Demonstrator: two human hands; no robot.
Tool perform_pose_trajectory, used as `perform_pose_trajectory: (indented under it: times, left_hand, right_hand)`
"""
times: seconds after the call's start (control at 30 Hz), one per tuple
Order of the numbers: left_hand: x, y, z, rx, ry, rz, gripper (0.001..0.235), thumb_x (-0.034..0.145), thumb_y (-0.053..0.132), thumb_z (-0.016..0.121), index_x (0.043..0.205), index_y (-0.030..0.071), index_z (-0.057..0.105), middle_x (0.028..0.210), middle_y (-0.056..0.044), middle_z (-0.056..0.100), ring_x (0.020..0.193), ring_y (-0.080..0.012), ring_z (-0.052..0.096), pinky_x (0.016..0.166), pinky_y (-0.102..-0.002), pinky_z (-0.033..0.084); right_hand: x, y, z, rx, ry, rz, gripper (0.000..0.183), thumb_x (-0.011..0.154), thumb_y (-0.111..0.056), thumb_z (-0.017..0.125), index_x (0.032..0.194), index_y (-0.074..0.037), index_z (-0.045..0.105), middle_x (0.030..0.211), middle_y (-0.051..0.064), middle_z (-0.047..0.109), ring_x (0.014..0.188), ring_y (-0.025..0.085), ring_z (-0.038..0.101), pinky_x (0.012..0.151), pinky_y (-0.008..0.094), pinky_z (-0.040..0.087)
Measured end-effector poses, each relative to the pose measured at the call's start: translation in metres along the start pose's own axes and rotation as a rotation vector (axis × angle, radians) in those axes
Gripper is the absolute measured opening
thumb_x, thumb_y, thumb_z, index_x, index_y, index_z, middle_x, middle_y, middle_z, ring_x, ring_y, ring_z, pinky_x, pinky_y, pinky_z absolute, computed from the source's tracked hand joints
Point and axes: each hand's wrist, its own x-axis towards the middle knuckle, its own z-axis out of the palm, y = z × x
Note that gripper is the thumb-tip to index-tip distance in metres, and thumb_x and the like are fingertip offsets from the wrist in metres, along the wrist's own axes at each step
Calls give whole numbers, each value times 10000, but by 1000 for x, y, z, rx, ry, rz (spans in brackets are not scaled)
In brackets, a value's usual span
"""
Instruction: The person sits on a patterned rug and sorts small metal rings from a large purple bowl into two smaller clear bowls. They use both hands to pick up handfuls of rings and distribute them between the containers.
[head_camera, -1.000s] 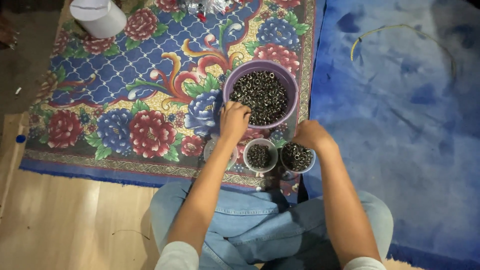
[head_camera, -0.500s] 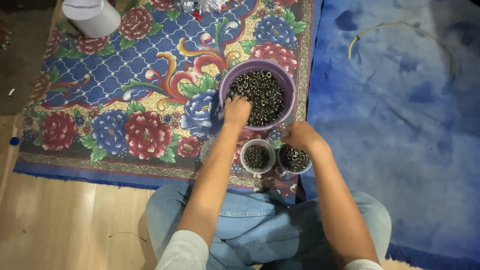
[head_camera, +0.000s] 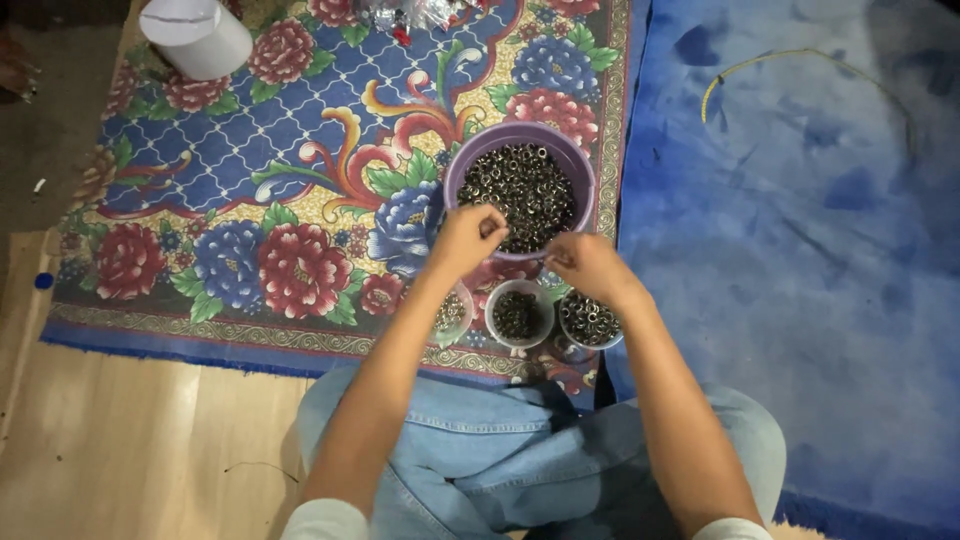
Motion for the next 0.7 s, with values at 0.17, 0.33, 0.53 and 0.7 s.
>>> perform_pose_trajectory:
  times: [0.17, 0.33, 0.53, 0.7]
  left_hand:
    - [-50, 23, -30, -279, 9, -59, 142, 832, 114, 792, 970, 116, 760, 841, -141, 763, 878, -295, 740, 805, -380, 571]
    - [-87, 36, -37, -430, 24, -171, 124, 876, 124, 768, 997, 99, 763, 891, -134, 785, 901, -223, 740, 836, -362, 568]
    - [-99, 20, -14, -533, 63, -237, 165, 854, 134, 802, 1018, 117, 791, 909, -105, 801, 910, -186, 747, 861, -344, 571]
    - [-98, 21, -10, -643, 86, -251, 192, 861, 127, 802, 1052, 116, 794, 956, -93, 805, 940, -151, 736, 892, -338, 564]
  right_hand:
    - [-3, -37, 5, 295, 79, -102, 355, 860, -55, 719, 1212, -93, 731, 1007, 165, 787, 988, 366, 751, 868, 460, 590]
    - [-18, -68, 6, 463, 42, -141, 331, 846, -55, 751, 1176, -78, 759, 973, 156, 802, 917, 325, 760, 845, 443, 588]
    - [-8, -48, 31, 543, 13, -122, 200, 834, -15, 779, 1032, -35, 797, 860, 139, 790, 801, 241, 723, 775, 378, 579]
    - [-2, -27, 50, 590, 34, -121, 185, 832, -14, 777, 1017, -11, 764, 818, 119, 756, 784, 211, 680, 764, 369, 566]
